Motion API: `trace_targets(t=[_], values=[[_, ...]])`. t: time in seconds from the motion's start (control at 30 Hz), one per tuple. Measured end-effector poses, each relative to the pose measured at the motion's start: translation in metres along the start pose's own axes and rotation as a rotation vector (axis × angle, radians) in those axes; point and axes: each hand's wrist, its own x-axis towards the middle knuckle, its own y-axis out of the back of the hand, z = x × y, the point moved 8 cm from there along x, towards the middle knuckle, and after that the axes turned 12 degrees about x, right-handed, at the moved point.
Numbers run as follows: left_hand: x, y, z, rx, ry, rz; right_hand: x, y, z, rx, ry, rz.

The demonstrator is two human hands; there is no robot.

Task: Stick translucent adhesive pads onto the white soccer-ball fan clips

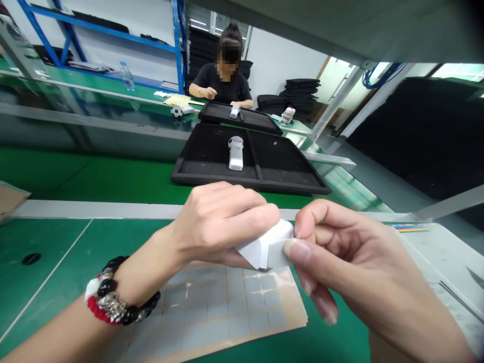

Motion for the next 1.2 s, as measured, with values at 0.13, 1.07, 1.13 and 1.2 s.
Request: trace_targets(t=[0.13, 1.07, 1.13, 1.2], values=[[-0.0005, -0.0001, 0.0003, 0.0, 0.005, 0.003, -0.0025, 0.0002, -0.0003, 0.005, 0.003, 0.034], [-0.0011, -0.0007, 0.0007, -0.014, 0.007, 0.011, 0.0004, -0.0012, -0.0003, -0.012, -0.011, 0.028], [-0.0006, -0.0004, 0.0004, -0.009, 0.009, 0.013, -0.0005, -0.0012, -0.0006, -0.022, -0.003, 0.035], [-0.0005, -0.0006, -0.0003, -0.003, 0.006, 0.005, -0.0021, -0.0002, -0.0023, -0.051, 0.022, 0.037]])
